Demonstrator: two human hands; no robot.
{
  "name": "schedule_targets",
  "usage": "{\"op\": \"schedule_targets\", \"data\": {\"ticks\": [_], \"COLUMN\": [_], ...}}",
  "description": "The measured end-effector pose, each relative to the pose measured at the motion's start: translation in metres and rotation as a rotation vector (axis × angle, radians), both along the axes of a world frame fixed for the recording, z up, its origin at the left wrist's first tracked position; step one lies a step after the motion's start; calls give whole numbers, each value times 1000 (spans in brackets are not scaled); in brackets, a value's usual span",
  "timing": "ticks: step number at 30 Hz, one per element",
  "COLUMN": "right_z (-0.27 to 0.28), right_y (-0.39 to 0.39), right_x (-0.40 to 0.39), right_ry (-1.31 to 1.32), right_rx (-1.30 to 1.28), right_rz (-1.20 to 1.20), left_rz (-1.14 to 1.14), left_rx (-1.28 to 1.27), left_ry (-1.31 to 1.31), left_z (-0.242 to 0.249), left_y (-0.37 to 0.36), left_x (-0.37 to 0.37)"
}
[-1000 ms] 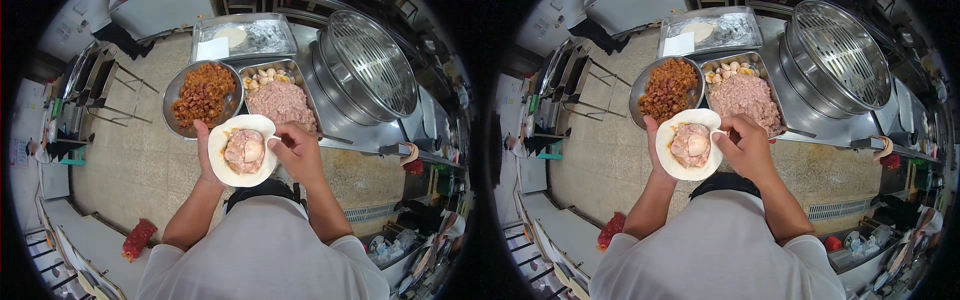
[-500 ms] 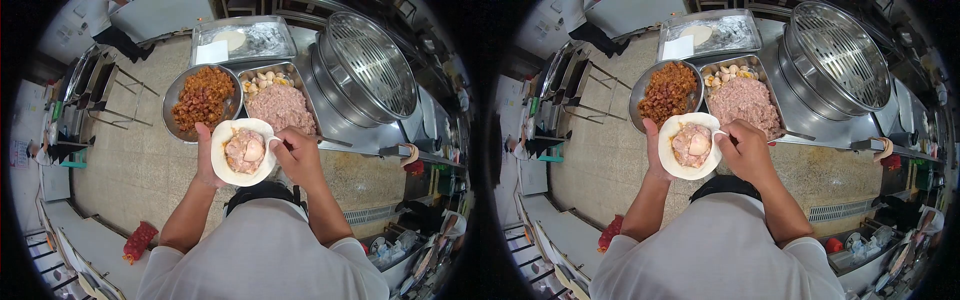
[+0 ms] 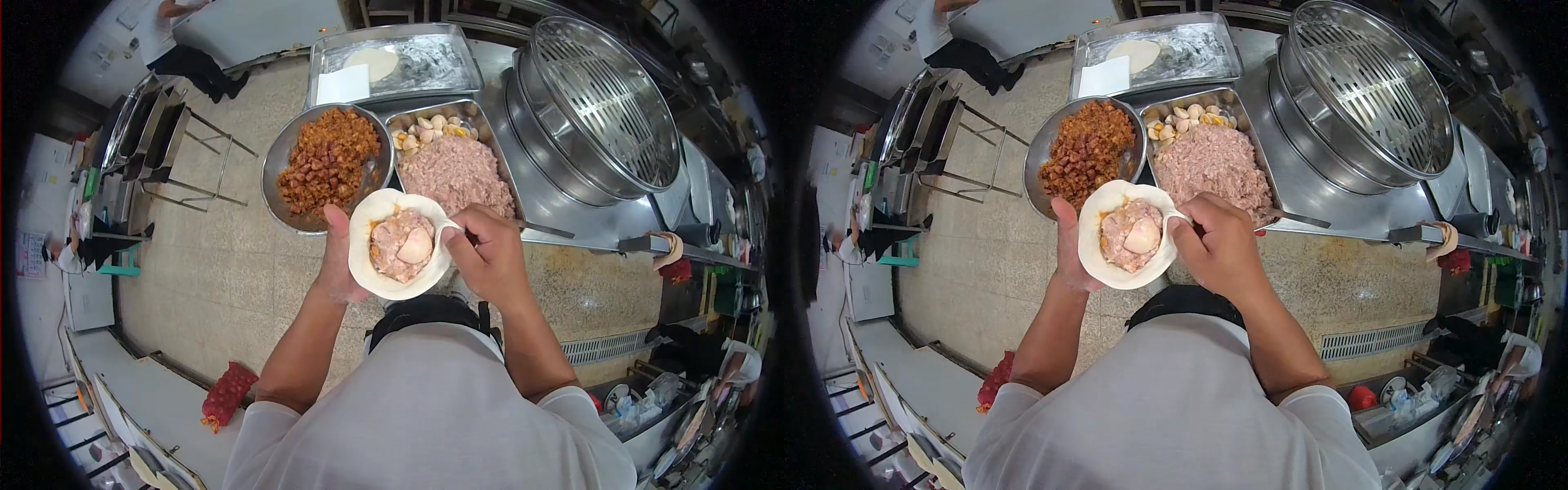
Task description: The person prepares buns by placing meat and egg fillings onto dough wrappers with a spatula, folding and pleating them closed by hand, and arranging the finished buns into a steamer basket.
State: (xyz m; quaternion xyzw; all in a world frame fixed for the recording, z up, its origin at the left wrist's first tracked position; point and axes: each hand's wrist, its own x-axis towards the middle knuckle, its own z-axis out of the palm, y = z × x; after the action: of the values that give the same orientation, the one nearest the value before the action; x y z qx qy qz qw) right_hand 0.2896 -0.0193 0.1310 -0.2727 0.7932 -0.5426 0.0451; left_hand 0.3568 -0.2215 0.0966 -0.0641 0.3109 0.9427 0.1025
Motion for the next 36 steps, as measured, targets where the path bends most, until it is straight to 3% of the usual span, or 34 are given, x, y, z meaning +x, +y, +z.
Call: {"op": "schedule_targets", "data": {"ticks": [5,8,10,14,16,22,28,36], "right_z": [5,-5,-11,-4,6,6,-7,14], "right_y": [-3,-3,0,3,0,-4,-1,-5], "right_x": [-5,-4,-5,-1,1,-7,-2,-8], "right_ry": [-175,-182,47,91,-3,-233,69,-52], "right_rx": [-98,-117,8,32,-76,-126,-55,-65], "right_rz": [50,36,49,55,-21,75,93,0], "left_rz": [-103,-145,-139,-112,-86,-222,-179,-200], "left_rx": [66,-44,-50,-119,-249,-207,-126,-291], "left_ry": [64,2,10,37,79,94,51,131], "left_z": [-1,-1,-1,3,6,9,-2,4], "left_y": [-6,-10,-11,-7,-5,-9,-14,-13], "left_x": [-3,-3,-4,0,1,2,2,0]}}
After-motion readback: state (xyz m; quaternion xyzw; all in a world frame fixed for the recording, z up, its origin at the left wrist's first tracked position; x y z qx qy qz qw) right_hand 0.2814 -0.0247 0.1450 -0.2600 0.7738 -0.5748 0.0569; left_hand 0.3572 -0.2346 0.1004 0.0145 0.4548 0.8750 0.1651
